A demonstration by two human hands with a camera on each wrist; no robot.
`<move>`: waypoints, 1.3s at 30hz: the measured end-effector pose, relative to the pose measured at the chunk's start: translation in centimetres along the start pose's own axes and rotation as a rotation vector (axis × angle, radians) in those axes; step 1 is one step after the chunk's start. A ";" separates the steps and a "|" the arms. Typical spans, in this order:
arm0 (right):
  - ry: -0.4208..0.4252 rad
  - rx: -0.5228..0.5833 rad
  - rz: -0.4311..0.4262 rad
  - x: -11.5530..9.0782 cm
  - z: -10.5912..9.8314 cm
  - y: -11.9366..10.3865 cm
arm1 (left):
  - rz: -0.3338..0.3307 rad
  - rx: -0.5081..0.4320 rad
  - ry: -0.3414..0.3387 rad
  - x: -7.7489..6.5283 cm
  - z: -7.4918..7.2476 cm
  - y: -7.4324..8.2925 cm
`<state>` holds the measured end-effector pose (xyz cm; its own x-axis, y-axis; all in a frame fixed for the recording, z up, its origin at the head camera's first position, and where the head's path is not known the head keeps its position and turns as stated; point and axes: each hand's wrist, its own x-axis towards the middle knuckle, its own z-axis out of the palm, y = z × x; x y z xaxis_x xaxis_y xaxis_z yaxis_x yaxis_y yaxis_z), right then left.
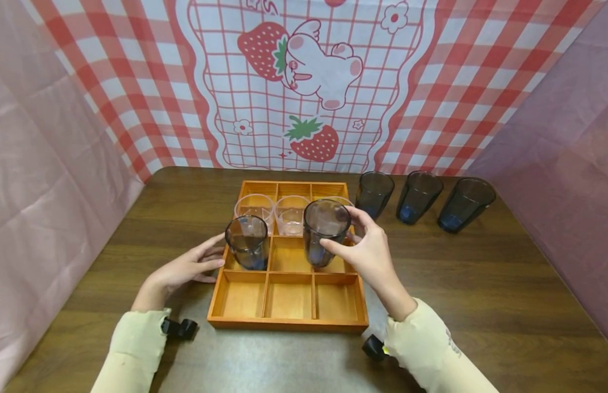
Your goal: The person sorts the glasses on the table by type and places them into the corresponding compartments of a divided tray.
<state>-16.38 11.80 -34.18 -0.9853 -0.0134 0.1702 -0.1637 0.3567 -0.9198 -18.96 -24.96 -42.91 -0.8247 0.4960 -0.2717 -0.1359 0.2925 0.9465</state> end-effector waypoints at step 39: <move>-0.117 -0.006 0.072 0.8 4.5 1.4 | 0.001 0.001 0.000 0.1 0.0 -0.1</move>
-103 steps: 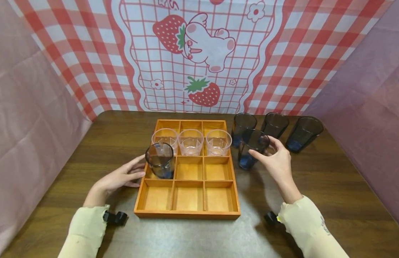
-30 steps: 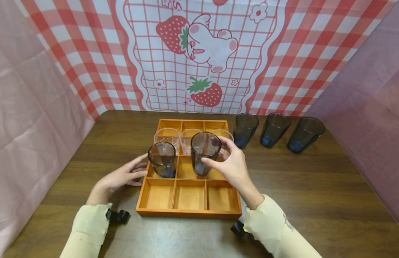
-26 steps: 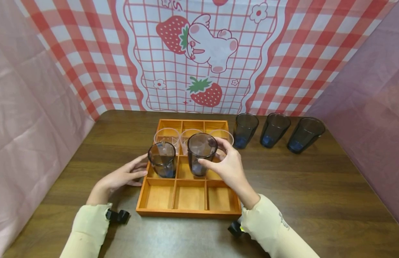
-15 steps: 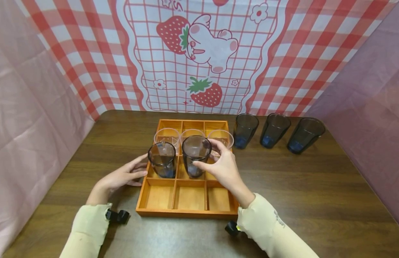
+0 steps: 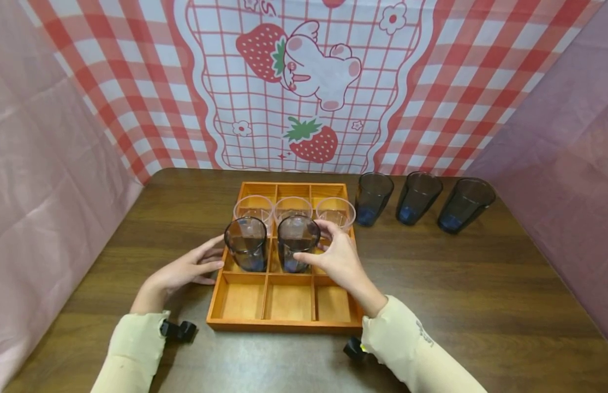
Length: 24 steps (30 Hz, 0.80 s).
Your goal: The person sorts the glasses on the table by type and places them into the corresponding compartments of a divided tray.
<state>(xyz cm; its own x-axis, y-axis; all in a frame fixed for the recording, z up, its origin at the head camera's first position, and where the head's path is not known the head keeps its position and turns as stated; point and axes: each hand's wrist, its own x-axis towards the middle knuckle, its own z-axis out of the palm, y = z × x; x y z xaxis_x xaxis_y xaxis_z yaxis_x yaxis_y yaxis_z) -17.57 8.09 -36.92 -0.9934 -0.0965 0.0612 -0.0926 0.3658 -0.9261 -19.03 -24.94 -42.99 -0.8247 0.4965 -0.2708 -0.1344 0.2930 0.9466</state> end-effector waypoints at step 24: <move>-0.060 0.032 -0.011 -0.1 -2.0 -0.1 | 0.001 0.010 -0.005 -0.1 0.0 0.1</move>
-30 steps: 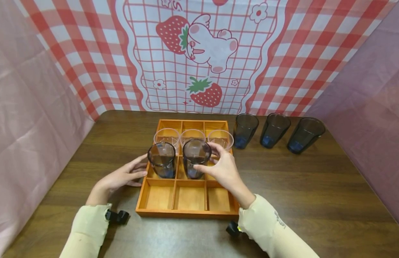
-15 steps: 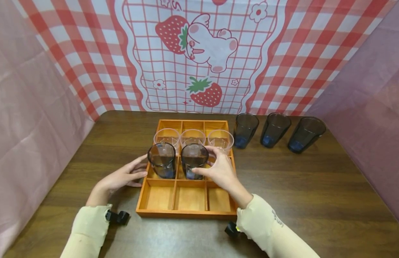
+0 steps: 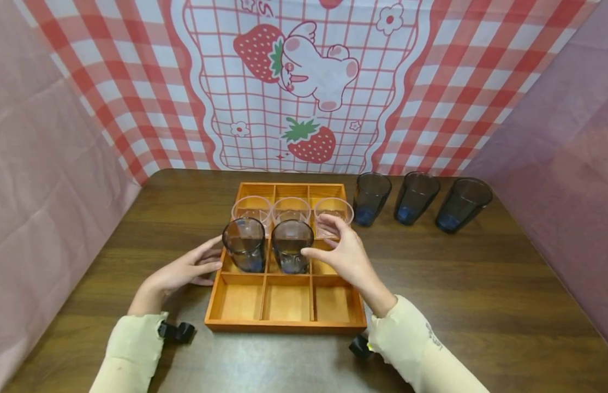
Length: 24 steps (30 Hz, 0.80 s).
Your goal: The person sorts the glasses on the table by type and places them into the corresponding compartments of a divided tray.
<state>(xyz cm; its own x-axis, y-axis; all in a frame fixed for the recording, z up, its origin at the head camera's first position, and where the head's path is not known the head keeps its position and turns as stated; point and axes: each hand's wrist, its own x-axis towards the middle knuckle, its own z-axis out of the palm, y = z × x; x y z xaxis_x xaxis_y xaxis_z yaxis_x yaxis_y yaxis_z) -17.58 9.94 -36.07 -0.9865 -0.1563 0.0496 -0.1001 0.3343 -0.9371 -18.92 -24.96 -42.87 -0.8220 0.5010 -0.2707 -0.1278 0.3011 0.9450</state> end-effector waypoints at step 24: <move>0.514 0.060 -0.026 2.5 -6.2 2.1 | 0.005 0.006 0.000 0.0 -0.1 -0.1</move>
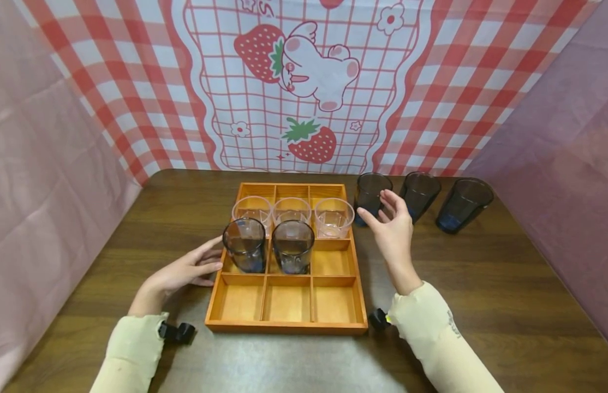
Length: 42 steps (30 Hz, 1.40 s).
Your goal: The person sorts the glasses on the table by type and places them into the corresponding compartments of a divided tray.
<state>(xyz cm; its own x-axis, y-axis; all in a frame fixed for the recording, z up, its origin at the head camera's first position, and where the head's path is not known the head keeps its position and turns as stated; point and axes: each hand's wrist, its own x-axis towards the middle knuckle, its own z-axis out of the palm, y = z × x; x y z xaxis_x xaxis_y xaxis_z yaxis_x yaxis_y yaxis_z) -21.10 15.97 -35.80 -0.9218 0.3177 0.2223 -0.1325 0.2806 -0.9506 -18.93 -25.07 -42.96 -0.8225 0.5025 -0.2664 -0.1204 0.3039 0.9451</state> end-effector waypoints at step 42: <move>0.153 -0.283 0.010 5.8 1.2 5.2 | -0.005 -0.009 -0.009 0.0 0.0 0.1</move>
<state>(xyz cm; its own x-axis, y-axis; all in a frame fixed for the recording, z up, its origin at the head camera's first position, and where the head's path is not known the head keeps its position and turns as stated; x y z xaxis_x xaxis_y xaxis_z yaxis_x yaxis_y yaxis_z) -27.60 18.21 -39.68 -0.8543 0.4479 0.2636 0.0028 0.5111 -0.8595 -18.91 -25.03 -42.81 -0.8172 0.5079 -0.2726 -0.1297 0.2988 0.9455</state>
